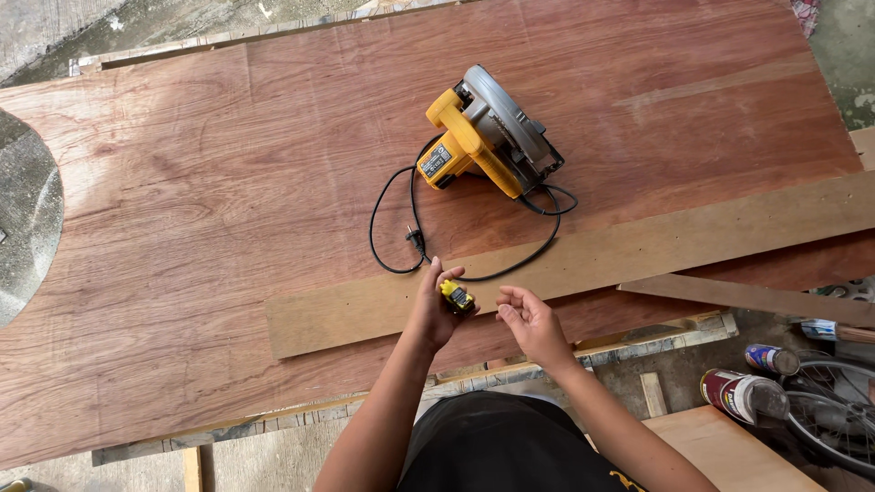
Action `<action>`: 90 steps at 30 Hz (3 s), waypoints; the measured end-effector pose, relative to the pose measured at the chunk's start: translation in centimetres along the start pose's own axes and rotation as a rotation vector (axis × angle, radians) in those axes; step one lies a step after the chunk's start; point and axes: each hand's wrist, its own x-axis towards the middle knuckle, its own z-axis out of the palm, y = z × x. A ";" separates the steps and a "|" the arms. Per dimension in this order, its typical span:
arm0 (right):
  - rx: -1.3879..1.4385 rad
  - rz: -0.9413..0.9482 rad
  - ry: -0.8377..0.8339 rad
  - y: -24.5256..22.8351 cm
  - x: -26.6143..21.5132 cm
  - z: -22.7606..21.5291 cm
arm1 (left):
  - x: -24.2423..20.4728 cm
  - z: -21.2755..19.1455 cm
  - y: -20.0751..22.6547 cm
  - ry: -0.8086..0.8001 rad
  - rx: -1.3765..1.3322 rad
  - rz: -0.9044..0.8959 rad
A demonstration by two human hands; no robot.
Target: The person measures a wooden board with a tape measure, marks it with a pencil, and positions a circular saw on the board.
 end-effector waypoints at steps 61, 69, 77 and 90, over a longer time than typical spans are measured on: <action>-0.231 0.229 0.542 15.0 -19.9 -15.9 | 3.7 8.3 -14.7 -0.030 2.376 0.413; -0.152 0.199 0.660 11.9 -23.6 -19.6 | 9.2 5.4 -14.5 0.012 2.379 0.478; 0.015 0.213 0.962 15.2 -28.9 -30.9 | 7.9 12.8 -21.0 -0.055 2.329 0.481; 0.157 0.290 1.031 25.4 -34.7 -58.8 | 8.6 33.1 -38.0 -0.156 2.353 0.446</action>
